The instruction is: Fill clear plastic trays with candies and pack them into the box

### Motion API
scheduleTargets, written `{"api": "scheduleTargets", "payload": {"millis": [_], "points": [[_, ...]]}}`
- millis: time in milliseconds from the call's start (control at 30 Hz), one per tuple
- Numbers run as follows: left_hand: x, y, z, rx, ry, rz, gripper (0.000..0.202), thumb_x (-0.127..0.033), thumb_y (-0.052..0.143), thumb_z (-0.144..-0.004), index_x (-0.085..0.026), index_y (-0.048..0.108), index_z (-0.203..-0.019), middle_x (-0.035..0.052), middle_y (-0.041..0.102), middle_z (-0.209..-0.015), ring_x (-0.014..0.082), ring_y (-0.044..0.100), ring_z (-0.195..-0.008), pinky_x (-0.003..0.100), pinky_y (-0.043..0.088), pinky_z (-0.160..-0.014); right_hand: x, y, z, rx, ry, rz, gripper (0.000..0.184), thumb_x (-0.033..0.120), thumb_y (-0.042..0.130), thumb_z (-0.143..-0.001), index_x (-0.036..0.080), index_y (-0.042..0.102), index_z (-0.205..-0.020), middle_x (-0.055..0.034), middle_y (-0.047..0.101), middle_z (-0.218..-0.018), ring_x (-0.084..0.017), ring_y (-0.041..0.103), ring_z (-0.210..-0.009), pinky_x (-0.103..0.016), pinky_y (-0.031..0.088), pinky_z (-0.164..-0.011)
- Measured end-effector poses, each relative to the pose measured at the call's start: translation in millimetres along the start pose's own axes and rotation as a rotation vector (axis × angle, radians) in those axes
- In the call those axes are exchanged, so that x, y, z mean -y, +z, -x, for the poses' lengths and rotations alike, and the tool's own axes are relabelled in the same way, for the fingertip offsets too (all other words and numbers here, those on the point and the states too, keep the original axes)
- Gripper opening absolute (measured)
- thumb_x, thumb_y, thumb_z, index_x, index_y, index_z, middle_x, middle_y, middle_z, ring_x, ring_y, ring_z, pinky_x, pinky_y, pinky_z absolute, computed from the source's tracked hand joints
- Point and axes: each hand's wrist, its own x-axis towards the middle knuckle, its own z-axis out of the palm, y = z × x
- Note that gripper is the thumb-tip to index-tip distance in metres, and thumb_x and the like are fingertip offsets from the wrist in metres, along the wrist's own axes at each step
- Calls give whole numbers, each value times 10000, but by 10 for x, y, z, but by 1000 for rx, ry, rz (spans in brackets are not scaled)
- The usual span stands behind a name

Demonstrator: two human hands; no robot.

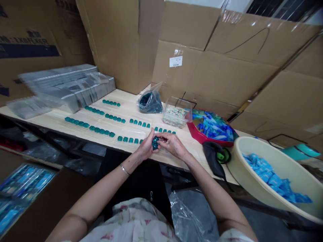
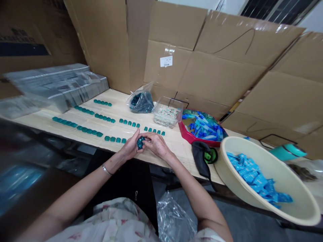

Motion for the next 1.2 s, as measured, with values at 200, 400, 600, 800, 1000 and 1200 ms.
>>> {"api": "scheduleTargets", "payload": {"millis": [200, 400, 600, 800, 1000, 1200], "points": [[-25, 5, 38, 4, 61, -76, 441, -540, 637, -744, -134, 618, -917, 8, 554, -727, 42, 483, -500, 128, 265, -368, -73, -19, -32, -152, 191, -302, 226, 268, 623, -746, 163, 704, -930, -36, 684, -774, -145, 624, -681, -276, 509, -672], [45, -43, -1, -160, 263, -441, 405, -389, 728, -684, -130, 615, -975, -22, 561, -690, 14, 379, -390, 167, 268, -363, -93, -66, 22, -262, 281, -428, 242, 321, 703, -679, 154, 698, -855, -52, 705, -796, -172, 657, -732, -300, 529, -724], [32, -3, 3, -193, 295, -570, 331, -316, 661, -720, -107, 638, -976, -29, 560, -611, 31, 361, -359, 187, 284, -358, -139, 44, 124, -333, 247, -386, 181, 304, 666, -707, 159, 691, -811, -57, 693, -789, -181, 657, -725, -318, 533, -729], [33, -36, 59, -202, 495, -831, 183, -236, 611, -761, -152, 668, -913, 26, 667, -756, 105, 568, -554, 232, 458, -552, -67, 80, 241, -356, 193, -326, 159, 282, 645, -732, 172, 661, -846, -46, 674, -813, -154, 629, -721, -298, 524, -722], [70, -130, 145, -42, 851, -1244, 154, -173, 571, -825, -166, 653, -955, 68, 688, -902, 161, 632, -800, 290, 493, -772, -40, 33, 275, -224, 360, -613, 281, 367, 721, -683, 160, 648, -858, -33, 686, -780, -139, 639, -698, -285, 529, -691], [97, -391, 425, -57, 815, -1459, 169, -228, 537, -872, -166, 634, -995, 71, 690, -894, 177, 657, -820, 313, 526, -766, -199, 145, 286, -313, 309, -476, 212, 309, 725, -691, 173, 698, -852, -55, 705, -872, -167, 662, -788, -309, 526, -783]]}}
